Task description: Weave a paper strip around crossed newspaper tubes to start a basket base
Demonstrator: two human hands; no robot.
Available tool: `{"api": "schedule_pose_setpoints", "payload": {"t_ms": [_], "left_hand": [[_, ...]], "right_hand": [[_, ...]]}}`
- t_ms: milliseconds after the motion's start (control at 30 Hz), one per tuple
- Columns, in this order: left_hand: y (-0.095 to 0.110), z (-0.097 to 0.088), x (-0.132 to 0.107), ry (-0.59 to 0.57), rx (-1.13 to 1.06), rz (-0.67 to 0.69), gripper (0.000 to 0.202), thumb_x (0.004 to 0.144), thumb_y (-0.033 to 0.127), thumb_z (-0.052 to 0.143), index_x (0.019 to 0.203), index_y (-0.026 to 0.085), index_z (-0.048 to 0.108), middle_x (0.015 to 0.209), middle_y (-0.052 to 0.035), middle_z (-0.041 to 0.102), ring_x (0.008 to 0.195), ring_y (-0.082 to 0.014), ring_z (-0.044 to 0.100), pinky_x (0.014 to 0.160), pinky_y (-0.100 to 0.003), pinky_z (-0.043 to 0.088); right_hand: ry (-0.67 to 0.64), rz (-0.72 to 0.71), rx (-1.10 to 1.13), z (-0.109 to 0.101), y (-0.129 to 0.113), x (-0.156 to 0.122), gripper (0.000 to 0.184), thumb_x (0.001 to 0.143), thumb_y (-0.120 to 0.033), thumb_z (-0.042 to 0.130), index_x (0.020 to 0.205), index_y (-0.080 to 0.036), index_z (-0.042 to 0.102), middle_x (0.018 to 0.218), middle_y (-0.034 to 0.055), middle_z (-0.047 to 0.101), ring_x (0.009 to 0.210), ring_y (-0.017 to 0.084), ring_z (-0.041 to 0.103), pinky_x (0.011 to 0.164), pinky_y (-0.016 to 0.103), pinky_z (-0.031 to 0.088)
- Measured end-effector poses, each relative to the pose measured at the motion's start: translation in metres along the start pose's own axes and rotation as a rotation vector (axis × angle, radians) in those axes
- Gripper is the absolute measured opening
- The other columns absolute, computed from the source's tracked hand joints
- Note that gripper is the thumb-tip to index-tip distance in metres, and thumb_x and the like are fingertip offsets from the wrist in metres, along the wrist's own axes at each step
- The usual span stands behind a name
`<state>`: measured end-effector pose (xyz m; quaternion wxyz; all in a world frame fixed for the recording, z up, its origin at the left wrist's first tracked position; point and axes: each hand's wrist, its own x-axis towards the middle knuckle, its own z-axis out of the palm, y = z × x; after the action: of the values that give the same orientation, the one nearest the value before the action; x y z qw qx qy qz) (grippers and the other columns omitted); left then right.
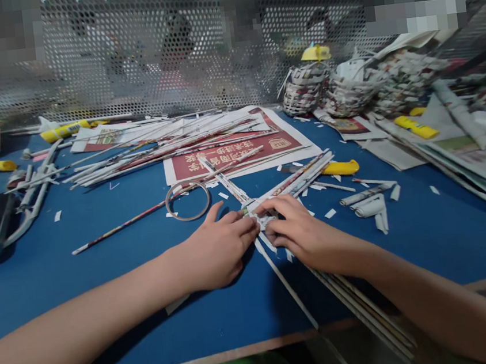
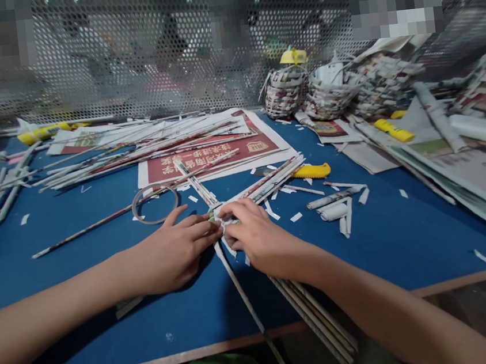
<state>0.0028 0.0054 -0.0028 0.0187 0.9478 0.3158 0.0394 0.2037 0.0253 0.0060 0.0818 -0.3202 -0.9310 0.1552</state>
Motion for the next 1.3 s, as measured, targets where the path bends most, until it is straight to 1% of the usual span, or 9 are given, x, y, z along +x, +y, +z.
{"api": "schedule_pose_setpoints", "payload": {"t_ms": [100,233,367,500,633,800,967,1167,1300], "left_hand": [[0.000,0.000,0.000,0.002,0.001,0.010,0.043,0.078,0.021,0.038,0.120,0.015,0.043,0.119,-0.0112,0.049,0.109,-0.0269,0.042,0.095,-0.053,0.021],[0.001,0.000,0.000,0.018,-0.036,0.000,0.044,0.076,0.018,0.037,0.120,0.014,0.041,0.120,-0.0112,0.048,0.107,-0.0260,0.042,0.095,-0.052,0.022],[0.000,-0.001,0.000,0.030,-0.089,-0.030,0.049,0.073,0.016,0.040,0.122,0.012,0.034,0.115,-0.0126,0.049,0.101,-0.0244,0.044,0.092,-0.049,0.027],[-0.003,-0.007,0.001,0.006,-0.193,-0.046,0.047,0.073,0.015,0.041,0.119,0.015,0.035,0.114,-0.0119,0.049,0.098,-0.0234,0.045,0.085,-0.044,0.035],[-0.013,-0.014,0.002,0.015,-0.317,-0.053,0.044,0.075,0.017,0.040,0.119,0.018,0.034,0.118,-0.0103,0.045,0.103,-0.0206,0.045,0.084,-0.038,0.039],[-0.042,-0.014,0.001,0.149,-0.106,-0.264,0.036,0.077,0.015,0.037,0.113,0.013,0.042,0.116,-0.0130,0.045,0.107,-0.0225,0.044,0.086,-0.039,0.039],[-0.080,-0.004,-0.004,0.087,0.091,-0.538,0.031,0.082,0.030,0.036,0.107,0.015,0.048,0.110,-0.0127,0.050,0.099,-0.0285,0.050,0.076,-0.044,0.042],[-0.098,0.004,-0.005,0.128,-0.023,-0.542,0.028,0.084,0.031,0.032,0.077,0.014,0.053,0.095,-0.0112,0.054,0.088,-0.0197,0.054,0.075,-0.032,0.044],[-0.093,0.002,-0.005,0.122,-0.044,-0.533,0.023,0.078,0.036,0.042,0.075,0.016,0.052,0.089,-0.0093,0.055,0.084,-0.0201,0.054,0.072,-0.032,0.044]], "right_hand": [[-0.192,-0.070,0.117,-0.022,0.000,-0.009,0.016,0.077,-0.007,0.039,0.073,-0.018,0.050,0.109,0.0075,0.046,0.107,0.018,0.039,0.087,0.033,0.037],[-0.401,-0.067,0.328,-0.048,0.000,-0.018,0.019,0.079,-0.009,0.038,0.074,-0.021,0.051,0.082,0.0001,0.058,0.077,0.011,0.054,0.066,0.021,0.043],[-0.178,0.072,0.115,-0.051,0.011,-0.020,0.013,0.080,-0.019,0.043,0.071,-0.022,0.052,0.069,-0.0020,0.059,0.063,0.011,0.054,0.059,0.023,0.041],[0.074,0.263,-0.321,-0.037,0.033,-0.017,0.019,0.079,-0.019,0.041,0.067,-0.019,0.056,0.073,0.0053,0.059,0.070,0.019,0.053,0.063,0.033,0.041],[0.175,0.362,-0.605,-0.026,0.043,-0.015,0.028,0.080,-0.026,0.043,0.063,-0.013,0.063,0.104,0.0167,0.054,0.094,0.033,0.047,0.074,0.047,0.039],[0.132,0.230,-0.460,-0.021,0.033,-0.010,0.026,0.082,-0.031,0.043,0.078,-0.016,0.064,0.113,0.0129,0.049,0.103,0.030,0.043,0.083,0.047,0.038],[0.158,0.174,-0.364,-0.014,0.025,-0.005,0.025,0.083,-0.028,0.041,0.076,-0.016,0.061,0.106,0.0121,0.052,0.102,0.027,0.045,0.085,0.046,0.038],[0.179,0.135,-0.261,-0.008,0.024,-0.001,0.024,0.084,-0.026,0.040,0.077,-0.015,0.060,0.100,0.0107,0.054,0.097,0.022,0.048,0.086,0.043,0.040],[0.208,0.126,-0.230,-0.006,0.026,0.001,0.023,0.083,-0.024,0.041,0.076,-0.015,0.060,0.097,0.0102,0.055,0.095,0.022,0.049,0.084,0.042,0.041]]}}
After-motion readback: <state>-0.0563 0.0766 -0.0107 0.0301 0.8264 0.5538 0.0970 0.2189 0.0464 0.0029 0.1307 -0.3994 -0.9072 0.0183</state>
